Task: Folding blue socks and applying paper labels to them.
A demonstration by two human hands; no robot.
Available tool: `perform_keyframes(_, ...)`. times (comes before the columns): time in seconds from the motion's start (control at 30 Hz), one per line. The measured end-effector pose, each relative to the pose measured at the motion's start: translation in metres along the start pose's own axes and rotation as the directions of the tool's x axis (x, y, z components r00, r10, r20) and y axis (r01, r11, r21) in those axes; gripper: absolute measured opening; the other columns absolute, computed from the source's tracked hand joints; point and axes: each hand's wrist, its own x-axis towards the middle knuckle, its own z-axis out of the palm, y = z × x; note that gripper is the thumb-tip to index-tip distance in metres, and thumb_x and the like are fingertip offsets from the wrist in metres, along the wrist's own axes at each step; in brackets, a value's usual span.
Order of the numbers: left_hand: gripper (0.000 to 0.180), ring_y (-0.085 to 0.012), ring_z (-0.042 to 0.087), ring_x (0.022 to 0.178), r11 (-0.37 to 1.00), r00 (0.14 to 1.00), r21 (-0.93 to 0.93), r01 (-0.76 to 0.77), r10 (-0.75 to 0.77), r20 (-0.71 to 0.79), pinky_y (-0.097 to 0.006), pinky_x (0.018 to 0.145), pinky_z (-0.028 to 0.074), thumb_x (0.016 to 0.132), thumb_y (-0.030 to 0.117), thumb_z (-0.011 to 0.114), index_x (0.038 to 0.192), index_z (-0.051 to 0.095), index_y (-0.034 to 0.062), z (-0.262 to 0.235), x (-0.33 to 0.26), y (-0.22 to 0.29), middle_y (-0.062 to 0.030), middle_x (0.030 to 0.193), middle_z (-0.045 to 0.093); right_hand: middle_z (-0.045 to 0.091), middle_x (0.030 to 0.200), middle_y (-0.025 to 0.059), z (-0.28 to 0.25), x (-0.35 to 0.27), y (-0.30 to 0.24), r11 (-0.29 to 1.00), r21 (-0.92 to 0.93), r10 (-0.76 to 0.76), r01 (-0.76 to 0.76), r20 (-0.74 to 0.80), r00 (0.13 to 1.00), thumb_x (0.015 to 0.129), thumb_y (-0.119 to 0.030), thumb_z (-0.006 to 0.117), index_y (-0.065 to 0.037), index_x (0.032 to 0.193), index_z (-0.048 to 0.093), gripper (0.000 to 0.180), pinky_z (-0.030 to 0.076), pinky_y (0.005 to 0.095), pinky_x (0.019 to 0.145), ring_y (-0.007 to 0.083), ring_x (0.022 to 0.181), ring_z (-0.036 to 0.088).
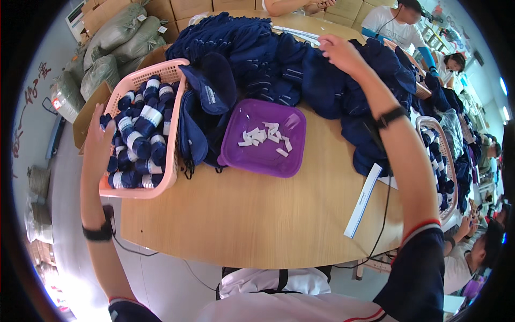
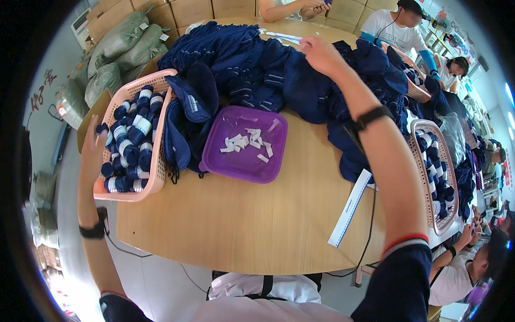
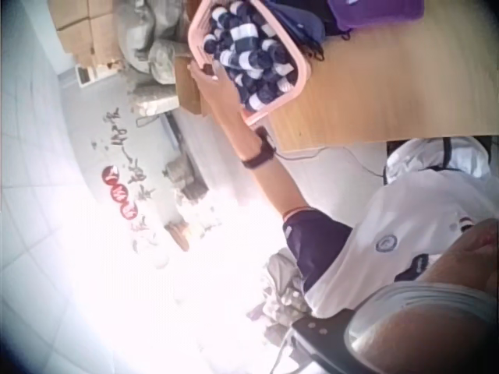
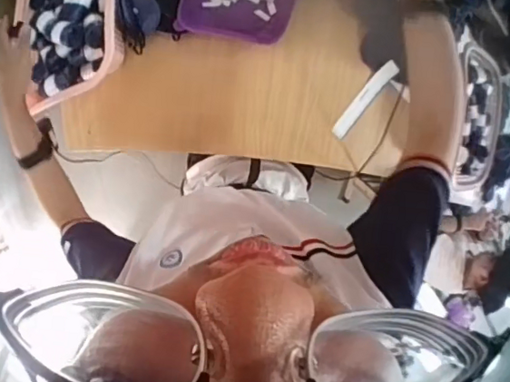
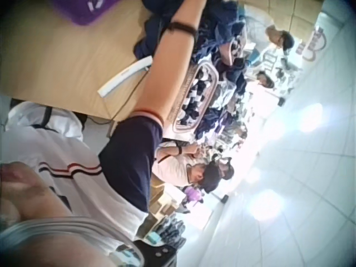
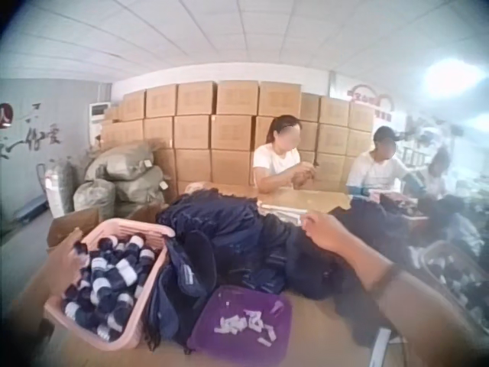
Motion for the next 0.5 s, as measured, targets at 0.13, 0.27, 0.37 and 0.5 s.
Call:
perform_keyframes(0.13,0.058,-0.0304,0.037,0.145,0.989,0.989,-0.038,-0.143,0.144,0.02,-0.042,0.119,0.026,0.102,0.037,0.048,0.15,0.04,0.0043,-0.014,-0.057,0.094,-0.016,0.156,0.04,0.071,0.11,0.0159,0.038,0.048,0.078,0.926,-0.258,-0.309,0.275,-0.1,0.946,0.095,-0.028,0.06,-0.004,0.115,0.067,0.032,0.052,0.0379,0.089,0.0294,0.101,0.068)
perform_keyframes(0.27,0.046,-0.0357,0.042,0.141,0.986,0.99,0.085,-0.143,0.144,0.002,-0.05,0.116,0.032,0.101,0.029,0.05,0.141,0.051,0.0052,-0.056,-0.111,0.116,-0.0175,0.149,0.048,0.072,0.101,0.0159,0.024,0.043,0.046,0.988,-0.053,-0.139,0.143,0.084,0.987,0.087,-0.02,0.074,-0.002,0.11,0.067,0.03,0.053,0.0375,0.085,0.0279,0.093,0.069)
perform_keyframes(0.37,0.044,-0.0381,0.045,0.138,0.987,0.985,0.027,-0.159,0.16,-0.057,-0.052,0.115,0.033,0.1,0.03,0.051,0.134,0.055,0.003,-0.061,-0.122,0.127,-0.0201,0.145,0.052,0.067,0.088,0.0095,-0.01,0.008,0.027,0.984,-0.088,-0.157,0.156,-0.01,0.988,0.086,-0.023,0.076,0.0,0.102,0.064,0.031,0.05,0.0336,0.076,0.0197,0.081,0.063)
perform_keyframes(0.5,0.04,-0.0397,0.05,0.132,0.968,0.969,-0.061,-0.244,0.241,-0.054,-0.051,0.113,0.035,0.098,0.029,0.055,0.125,0.057,0.0001,-0.064,-0.141,0.144,-0.0235,0.139,0.056,0.059,0.082,-0.0005,-0.071,-0.062,-0.037,0.963,0.022,-0.269,0.269,0.005,0.963,0.089,-0.022,0.074,-0.003,0.095,0.059,0.025,0.045,0.0234,0.074,0.0084,0.078,0.055)
